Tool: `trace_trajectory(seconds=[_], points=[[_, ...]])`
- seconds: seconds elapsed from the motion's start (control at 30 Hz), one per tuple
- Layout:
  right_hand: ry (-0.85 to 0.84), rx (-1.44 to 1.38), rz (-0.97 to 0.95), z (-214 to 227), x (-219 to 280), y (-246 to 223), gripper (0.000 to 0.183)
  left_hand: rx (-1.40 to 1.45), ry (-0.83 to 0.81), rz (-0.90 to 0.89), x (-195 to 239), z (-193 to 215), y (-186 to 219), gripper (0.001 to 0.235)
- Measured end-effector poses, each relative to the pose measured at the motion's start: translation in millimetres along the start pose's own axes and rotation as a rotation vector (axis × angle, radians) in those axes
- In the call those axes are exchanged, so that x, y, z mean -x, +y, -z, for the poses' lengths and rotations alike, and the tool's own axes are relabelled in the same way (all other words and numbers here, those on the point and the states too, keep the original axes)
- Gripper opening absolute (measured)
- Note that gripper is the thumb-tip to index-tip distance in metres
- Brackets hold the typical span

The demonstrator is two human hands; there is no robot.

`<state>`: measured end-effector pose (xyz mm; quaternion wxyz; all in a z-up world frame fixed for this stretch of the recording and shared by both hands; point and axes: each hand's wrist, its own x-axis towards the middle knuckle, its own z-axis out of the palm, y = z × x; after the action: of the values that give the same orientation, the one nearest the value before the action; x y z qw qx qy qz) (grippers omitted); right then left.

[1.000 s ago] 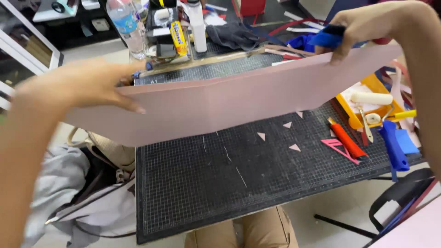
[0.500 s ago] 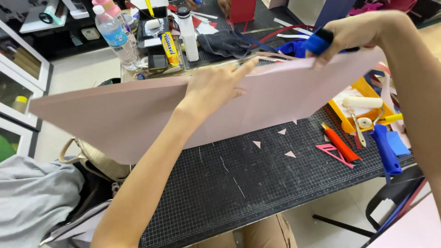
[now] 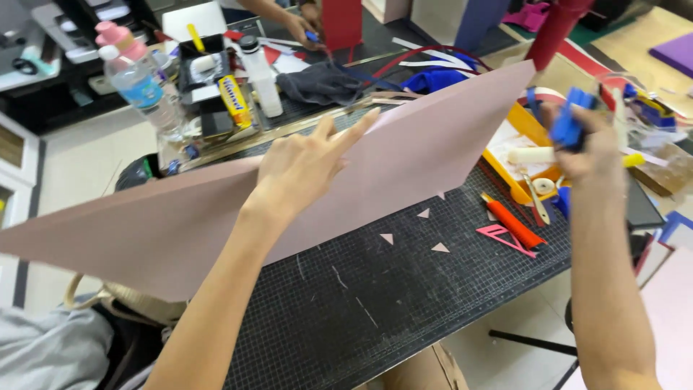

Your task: Trimming excess pink paper from a cardboard structure using a utility knife and smoothing it down with a squeegee tool on a cutting mat.

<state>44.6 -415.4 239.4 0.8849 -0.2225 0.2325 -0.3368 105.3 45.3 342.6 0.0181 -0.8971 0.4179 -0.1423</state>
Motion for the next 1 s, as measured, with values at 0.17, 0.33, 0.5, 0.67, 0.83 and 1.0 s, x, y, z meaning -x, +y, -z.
trace_trajectory(seconds=[0.17, 0.33, 0.5, 0.67, 0.83, 1.0], points=[[-0.379, 0.935, 0.701, -64, 108, 24, 0.055, -0.031, -0.050, -0.002, 5, 8, 8, 0.080], [-0.548, 1.628, 1.332, -94, 74, 25, 0.047, -0.143, 0.009, -0.051, 12, 4, 14, 0.081], [-0.551, 1.716, 0.686, -125, 89, 37, 0.033, -0.232, -0.009, -0.017, 13, 5, 20, 0.085], [-0.674, 1.695, 0.632, -140, 175, 88, 0.040, -0.252, 0.037, 0.022, 16, -2, 24, 0.080], [-0.656, 1.669, 0.853, -123, 152, 102, 0.032, -0.197, 0.168, 0.053, -1, -27, 37, 0.060], [-0.569, 2.006, 0.975, -112, 165, 96, 0.044, -0.242, 0.476, 0.043, -49, -73, 61, 0.032]])
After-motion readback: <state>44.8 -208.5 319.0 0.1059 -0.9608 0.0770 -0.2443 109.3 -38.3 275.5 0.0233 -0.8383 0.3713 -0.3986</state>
